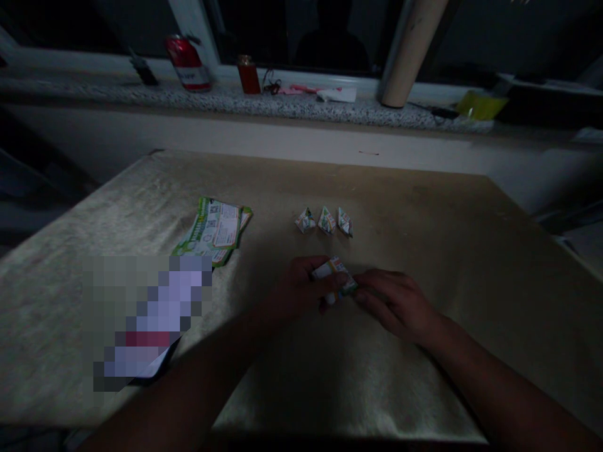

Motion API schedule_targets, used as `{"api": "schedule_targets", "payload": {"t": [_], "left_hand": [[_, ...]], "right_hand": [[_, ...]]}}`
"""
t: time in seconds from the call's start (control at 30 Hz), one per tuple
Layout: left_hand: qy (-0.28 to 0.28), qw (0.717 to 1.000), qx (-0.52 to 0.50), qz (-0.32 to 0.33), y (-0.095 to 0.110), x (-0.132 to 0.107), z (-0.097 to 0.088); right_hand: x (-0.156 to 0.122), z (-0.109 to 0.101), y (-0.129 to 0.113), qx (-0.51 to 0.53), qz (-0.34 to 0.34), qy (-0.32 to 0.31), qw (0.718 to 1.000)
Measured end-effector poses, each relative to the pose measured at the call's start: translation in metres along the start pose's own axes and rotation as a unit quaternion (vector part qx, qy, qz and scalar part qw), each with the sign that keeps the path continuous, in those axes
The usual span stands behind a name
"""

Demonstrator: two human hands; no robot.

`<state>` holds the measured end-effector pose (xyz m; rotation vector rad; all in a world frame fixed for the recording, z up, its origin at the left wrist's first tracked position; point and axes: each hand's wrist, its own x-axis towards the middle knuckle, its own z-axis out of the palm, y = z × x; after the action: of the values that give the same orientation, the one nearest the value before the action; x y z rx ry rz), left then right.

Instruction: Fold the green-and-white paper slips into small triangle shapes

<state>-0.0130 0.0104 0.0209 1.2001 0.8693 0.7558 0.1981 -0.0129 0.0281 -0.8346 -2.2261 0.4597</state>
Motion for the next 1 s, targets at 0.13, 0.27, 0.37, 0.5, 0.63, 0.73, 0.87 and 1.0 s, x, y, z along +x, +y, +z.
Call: {"api": "schedule_targets", "payload": {"t": [0.13, 0.27, 0.37, 0.5, 0.63, 0.73, 0.87, 1.0], "left_hand": [[-0.005, 1.0, 0.015, -0.01, 0.0018, -0.0018, 0.0001], [-0.023, 0.999, 0.031, -0.006, 0.0017, -0.0025, -0.0016], [-0.034, 0.999, 0.032, -0.003, 0.0009, -0.0028, -0.002], [-0.049, 0.999, 0.022, -0.007, 0.003, -0.0032, -0.0004], [-0.066, 0.998, -0.023, -0.007, 0.0036, -0.002, 0.0003], [-0.078, 0.996, -0.045, -0.01, 0.0011, -0.0009, -0.0006], [-0.077, 0.996, -0.034, -0.01, -0.0012, -0.0013, -0.0012], [-0.082, 0.996, -0.018, -0.012, -0.001, -0.0023, -0.0004]], "right_hand": [[-0.0009, 0.0019, 0.0015, -0.055, -0.018, -0.034, 0.998], [-0.002, 0.004, 0.0034, -0.062, -0.018, -0.051, 0.997], [-0.0019, 0.0042, 0.0037, -0.06, -0.029, -0.051, 0.996], [-0.0005, 0.0031, 0.003, -0.047, -0.042, -0.052, 0.997], [-0.0001, 0.0006, 0.0014, -0.054, -0.046, -0.053, 0.996], [-0.001, -0.0018, 0.0003, -0.096, -0.053, -0.054, 0.993], [-0.0024, -0.0036, -0.0003, -0.139, -0.03, -0.073, 0.987], [-0.0029, -0.002, -0.0012, -0.136, -0.001, -0.11, 0.985]]}}
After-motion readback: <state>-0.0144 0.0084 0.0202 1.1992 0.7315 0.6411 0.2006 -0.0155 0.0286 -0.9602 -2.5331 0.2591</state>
